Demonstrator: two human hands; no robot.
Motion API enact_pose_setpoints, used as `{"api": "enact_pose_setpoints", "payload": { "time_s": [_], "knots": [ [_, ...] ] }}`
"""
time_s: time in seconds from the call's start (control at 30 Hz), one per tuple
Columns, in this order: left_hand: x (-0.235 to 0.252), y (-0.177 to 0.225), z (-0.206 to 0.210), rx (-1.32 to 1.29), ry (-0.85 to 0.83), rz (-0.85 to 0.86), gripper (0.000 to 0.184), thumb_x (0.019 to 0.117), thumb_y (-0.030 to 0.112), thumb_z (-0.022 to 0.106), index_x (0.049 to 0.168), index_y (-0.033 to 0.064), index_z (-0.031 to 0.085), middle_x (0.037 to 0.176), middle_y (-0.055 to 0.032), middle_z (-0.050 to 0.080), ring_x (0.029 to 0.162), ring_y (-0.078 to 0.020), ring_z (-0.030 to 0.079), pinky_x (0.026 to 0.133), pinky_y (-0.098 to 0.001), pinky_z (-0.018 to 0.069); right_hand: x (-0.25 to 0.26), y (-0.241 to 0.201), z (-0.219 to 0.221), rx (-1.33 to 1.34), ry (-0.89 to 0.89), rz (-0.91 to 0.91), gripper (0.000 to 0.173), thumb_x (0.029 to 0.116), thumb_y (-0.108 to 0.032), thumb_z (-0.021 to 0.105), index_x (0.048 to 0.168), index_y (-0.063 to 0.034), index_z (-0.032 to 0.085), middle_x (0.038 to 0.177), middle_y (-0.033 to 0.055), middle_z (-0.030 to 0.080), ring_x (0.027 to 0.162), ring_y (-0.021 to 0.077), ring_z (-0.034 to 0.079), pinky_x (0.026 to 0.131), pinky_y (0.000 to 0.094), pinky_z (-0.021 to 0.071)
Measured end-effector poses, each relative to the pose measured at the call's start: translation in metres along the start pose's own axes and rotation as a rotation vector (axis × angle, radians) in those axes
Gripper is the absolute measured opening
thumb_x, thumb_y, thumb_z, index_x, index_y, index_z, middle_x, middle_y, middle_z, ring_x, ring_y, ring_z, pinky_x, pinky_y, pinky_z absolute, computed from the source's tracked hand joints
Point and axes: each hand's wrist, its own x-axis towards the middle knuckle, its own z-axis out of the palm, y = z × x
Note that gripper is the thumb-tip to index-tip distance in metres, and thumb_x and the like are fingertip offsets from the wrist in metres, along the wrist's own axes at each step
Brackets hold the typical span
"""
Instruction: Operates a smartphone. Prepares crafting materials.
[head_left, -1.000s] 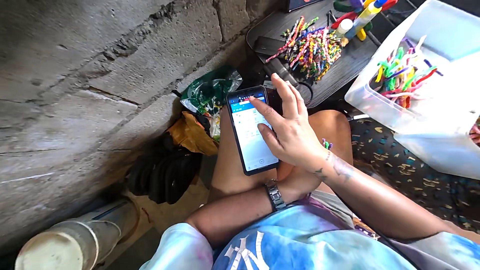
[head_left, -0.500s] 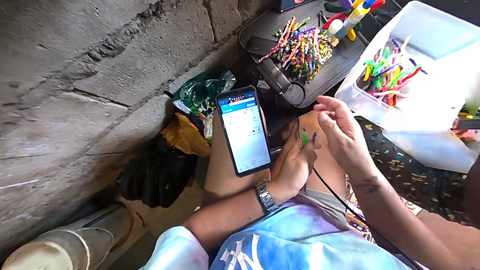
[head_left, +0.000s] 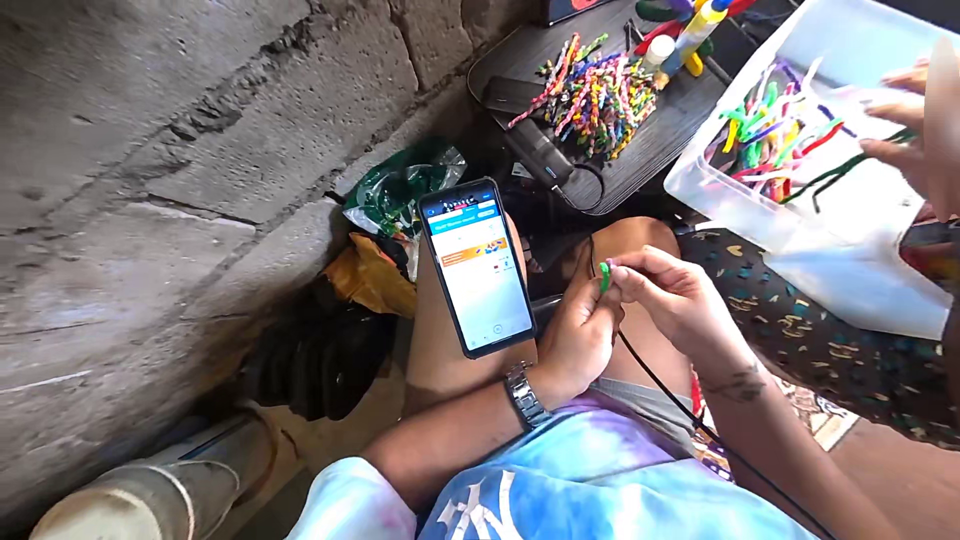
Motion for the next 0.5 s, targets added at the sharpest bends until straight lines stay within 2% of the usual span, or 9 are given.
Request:
{"api": "enact_pose_setpoints", "payload": {
  "time_s": [0.13,0.23,0.27,0.3,0.33,0.37,0.43,0.5],
  "knots": [
    [0.001,-0.001,0.001,-0.024,0.021,0.006,0.018,0.1102,0.013,0.039,0.108,0.0057,0.055,0.072,0.0046,0.045,0.056,-0.003,0.042,0.051,-0.0177,0.0383,0.0,-0.002,0.003,-0.02,0.026,-0.007,0.016,0.0978,-0.016,0.063,0.111,-0.0088,0.069,0.09,-0.0044,0.071,0.076,0.0021,0.066,0.072,0.0184,0.0571],
    [0.001,-0.002,-0.001,-0.012,0.016,-0.03,0.018,0.1099,0.013,0.038,0.108,0.0061,0.054,0.073,0.0048,0.048,0.056,-0.0023,0.044,0.051,-0.0177,0.0401,0.004,-0.01,0.015,-0.329,0.11,-0.229,0.026,0.0989,-0.02,0.06,0.118,-0.0042,0.069,0.103,0.0041,0.064,0.09,0.0064,0.064,0.08,0.0244,0.0566],
    [0.0,-0.003,-0.001,0.02,0.028,-0.025,0.018,0.1088,0.013,0.04,0.111,0.0046,0.056,0.076,0.004,0.053,0.059,-0.0014,0.048,0.054,-0.0178,0.0435,0.007,-0.016,0.02,-0.399,0.119,-0.31,0.027,0.0995,-0.02,0.058,0.118,-0.0042,0.07,0.106,0.0074,0.063,0.096,0.0105,0.063,0.083,0.0283,0.0557],
    [-0.002,-0.002,-0.002,0.078,0.042,0.006,0.018,0.1065,0.011,0.043,0.114,0.0034,0.058,0.084,0.0029,0.059,0.068,0.0011,0.055,0.062,-0.0167,0.0487,0.01,-0.023,0.027,-0.435,0.112,-0.375,0.029,0.0995,-0.02,0.057,0.119,-0.0051,0.072,0.109,0.0097,0.063,0.101,0.0154,0.061,0.086,0.0331,0.0531],
    [-0.006,-0.001,-0.003,0.147,0.038,0.042,0.023,0.1035,0.007,0.046,0.122,-0.0005,0.058,0.099,-0.0007,0.063,0.086,0.0008,0.06,0.079,-0.0184,0.0523,0.014,-0.029,0.034,-0.461,0.096,-0.433,0.03,0.0994,-0.021,0.055,0.119,-0.0063,0.073,0.111,0.011,0.062,0.104,0.0195,0.059,0.089,0.0372,0.0502],
    [-0.01,0.0,-0.005,0.242,0.045,0.067,0.027,0.0991,0.004,0.052,0.124,-0.0035,0.056,0.105,-0.0049,0.064,0.097,-0.0017,0.061,0.088,-0.021,0.0516,0.018,-0.034,0.042,-0.491,0.08,-0.49,0.03,0.0992,-0.021,0.055,0.119,-0.0083,0.074,0.114,0.0121,0.062,0.108,0.0229,0.057,0.092,0.0407,0.0476],
    [-0.017,-0.002,-0.008,0.406,0.077,0.068,0.036,0.0894,0.0,0.064,0.123,-0.0109,0.058,0.106,-0.014,0.065,0.1,-0.0095,0.062,0.09,-0.0269,0.0508,0.026,-0.041,0.056,-0.57,0.037,-0.562,0.034,0.0991,-0.023,0.052,0.123,-0.0146,0.074,0.128,0.0167,0.06,0.121,0.0317,0.053,0.099,0.0492,0.0423],
    [-0.021,-0.007,-0.01,0.461,0.094,0.031,0.03,0.0876,0.0,0.068,0.115,-0.0113,0.062,0.099,-0.014,0.066,0.095,-0.0105,0.063,0.086,-0.0274,0.0515,0.034,-0.045,0.068,-0.637,-0.01,-0.579,0.038,0.0992,-0.025,0.049,0.129,-0.02,0.072,0.142,0.0198,0.053,0.131,0.0378,0.048,0.103,0.0535,0.0403]
  ]
}}
